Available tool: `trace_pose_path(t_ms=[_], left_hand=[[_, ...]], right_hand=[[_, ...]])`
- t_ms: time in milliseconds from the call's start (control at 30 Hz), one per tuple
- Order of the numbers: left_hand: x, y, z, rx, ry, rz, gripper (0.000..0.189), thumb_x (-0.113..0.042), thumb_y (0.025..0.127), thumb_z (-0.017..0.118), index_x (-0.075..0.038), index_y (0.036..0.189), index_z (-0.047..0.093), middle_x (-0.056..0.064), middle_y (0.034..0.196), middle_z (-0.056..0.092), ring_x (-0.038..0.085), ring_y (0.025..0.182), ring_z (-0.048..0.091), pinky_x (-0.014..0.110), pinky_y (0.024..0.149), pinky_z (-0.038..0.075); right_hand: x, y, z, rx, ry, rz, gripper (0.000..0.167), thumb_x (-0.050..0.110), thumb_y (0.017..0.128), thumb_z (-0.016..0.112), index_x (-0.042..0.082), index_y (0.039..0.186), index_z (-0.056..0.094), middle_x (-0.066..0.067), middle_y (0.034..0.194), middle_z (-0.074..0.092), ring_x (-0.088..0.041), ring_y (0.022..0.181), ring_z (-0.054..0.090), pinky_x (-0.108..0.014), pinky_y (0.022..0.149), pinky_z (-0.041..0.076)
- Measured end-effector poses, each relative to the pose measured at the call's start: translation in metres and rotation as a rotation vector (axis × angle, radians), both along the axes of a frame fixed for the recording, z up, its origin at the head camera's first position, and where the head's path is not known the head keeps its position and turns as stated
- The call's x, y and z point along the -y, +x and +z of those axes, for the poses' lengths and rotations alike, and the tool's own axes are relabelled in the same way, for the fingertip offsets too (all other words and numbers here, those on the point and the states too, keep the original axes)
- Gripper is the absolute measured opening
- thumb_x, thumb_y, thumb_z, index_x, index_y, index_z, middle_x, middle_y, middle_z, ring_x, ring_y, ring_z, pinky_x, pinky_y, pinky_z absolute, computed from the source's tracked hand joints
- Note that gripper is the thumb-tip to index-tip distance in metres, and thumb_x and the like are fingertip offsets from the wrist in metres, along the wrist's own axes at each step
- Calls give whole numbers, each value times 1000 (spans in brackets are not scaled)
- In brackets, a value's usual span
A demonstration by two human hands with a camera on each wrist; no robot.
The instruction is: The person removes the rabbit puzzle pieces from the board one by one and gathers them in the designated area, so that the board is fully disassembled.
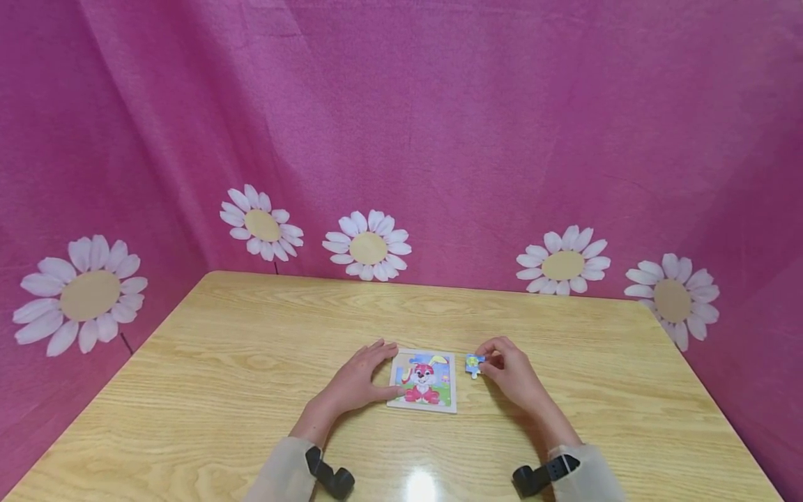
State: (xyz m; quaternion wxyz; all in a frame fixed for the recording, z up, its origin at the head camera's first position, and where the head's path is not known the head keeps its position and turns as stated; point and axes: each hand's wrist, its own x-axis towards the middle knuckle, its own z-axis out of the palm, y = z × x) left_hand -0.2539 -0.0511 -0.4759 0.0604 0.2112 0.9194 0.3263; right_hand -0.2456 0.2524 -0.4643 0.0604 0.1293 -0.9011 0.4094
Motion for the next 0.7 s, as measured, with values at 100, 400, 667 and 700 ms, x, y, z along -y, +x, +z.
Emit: trace_pose_path(t_ms=[100, 400, 667, 700], left_hand=[[0, 0, 0, 2, 0, 1, 81, -52, 81, 74, -17, 148, 44, 1, 157, 40, 23, 152, 25, 45, 127, 19], [2, 1, 3, -27, -4, -21, 81, -52, 81, 74, -15, 147, 45, 2, 156, 41, 22, 151, 26, 41, 128, 18], [3, 1, 3, -27, -4, -29, 81, -52, 82, 73, -16, 147, 45, 1, 156, 41, 21, 151, 26, 41, 128, 18], [2, 1, 3, -26, -5, -30, 81, -52, 82, 73, -16, 148, 44, 1, 156, 41, 21, 151, 26, 41, 128, 17]], right_hand=[[-4, 0, 0, -7, 6, -5, 15, -7, 89, 63, 1, 102, 62, -16, 110, 60, -24, 95, 65, -20, 82, 54], [-9, -1, 0, 4, 20, -3, 14, -7, 89, 62, 1, 101, 61, -14, 105, 59, -19, 89, 61, -15, 76, 51], [-11, -4, 1, 34, 62, 5, 15, -4, 90, 62, 2, 103, 61, -10, 98, 57, -11, 84, 48, -17, 70, 43], [-11, -5, 0, 33, 61, 14, 15, -4, 90, 62, 1, 104, 60, -10, 98, 57, -10, 84, 47, -17, 70, 42]])
